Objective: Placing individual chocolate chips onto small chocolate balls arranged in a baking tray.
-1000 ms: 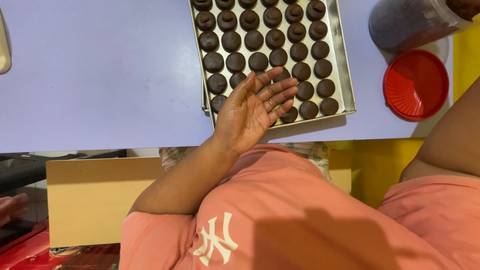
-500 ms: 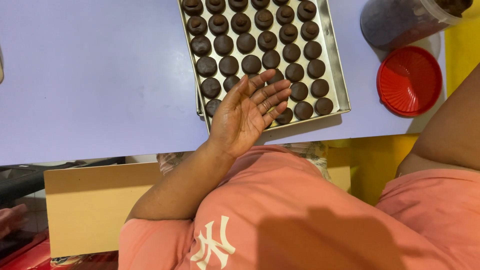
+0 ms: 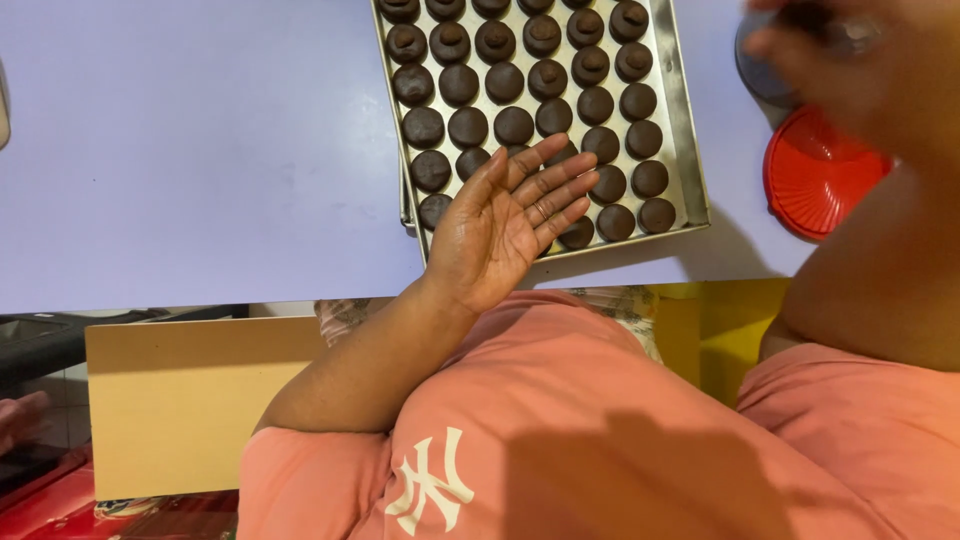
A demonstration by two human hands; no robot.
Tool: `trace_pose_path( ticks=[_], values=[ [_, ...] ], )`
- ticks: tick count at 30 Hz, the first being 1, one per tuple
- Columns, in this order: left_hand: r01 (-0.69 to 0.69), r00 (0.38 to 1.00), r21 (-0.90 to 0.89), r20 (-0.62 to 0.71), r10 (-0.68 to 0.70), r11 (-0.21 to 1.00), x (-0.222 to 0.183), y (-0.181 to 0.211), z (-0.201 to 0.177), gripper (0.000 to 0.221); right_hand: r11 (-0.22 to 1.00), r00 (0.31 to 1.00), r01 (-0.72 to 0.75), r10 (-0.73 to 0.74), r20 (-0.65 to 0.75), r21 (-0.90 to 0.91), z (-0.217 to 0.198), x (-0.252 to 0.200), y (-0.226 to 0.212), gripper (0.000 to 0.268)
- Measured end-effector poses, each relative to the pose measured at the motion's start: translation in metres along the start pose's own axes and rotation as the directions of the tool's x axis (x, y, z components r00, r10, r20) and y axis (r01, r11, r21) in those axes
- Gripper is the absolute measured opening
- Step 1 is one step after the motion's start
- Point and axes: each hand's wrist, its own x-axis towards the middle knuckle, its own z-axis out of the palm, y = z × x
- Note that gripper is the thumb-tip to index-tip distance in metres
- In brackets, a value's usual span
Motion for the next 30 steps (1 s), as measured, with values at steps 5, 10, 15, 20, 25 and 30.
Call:
trace_pose_path(
  ticks=[5,10,15,20,25,30],
  values=[
    [0.037,0.999,-0.073,-0.001,-0.037,0.997,0.005,-0.003,-0.013,0.061,0.873,0.884,0.45,-0.465,0.041,0.185,0.015,0.05,-0.165,0.015],
    [0.08,0.996,-0.122,0.038,-0.076,0.989,-0.003,0.003,-0.005,0.064,0.807,0.825,0.547,-0.565,0.019,0.223,0.061,0.049,-0.19,0.019],
    [0.028,0.979,-0.214,0.202,0.016,0.976,0.002,-0.002,-0.019,0.058,0.845,0.865,0.463,-0.496,0.068,0.268,0.071,0.042,-0.177,0.033],
    [-0.002,0.997,-0.214,0.071,0.018,0.977,0.003,-0.002,-0.014,0.055,0.832,0.916,0.373,-0.401,-0.018,0.412,0.05,0.045,-0.162,0.022],
    [-0.068,0.988,-0.126,0.131,0.084,0.99,0.003,-0.003,-0.015,0.049,0.88,0.948,0.316,-0.307,-0.084,0.354,0.054,0.046,-0.156,0.021],
    [-0.043,0.998,-0.147,0.041,0.049,0.988,0.007,-0.006,-0.018,0.054,0.872,0.926,0.374,-0.368,-0.079,0.316,0.071,0.048,-0.168,0.015]
  ],
)
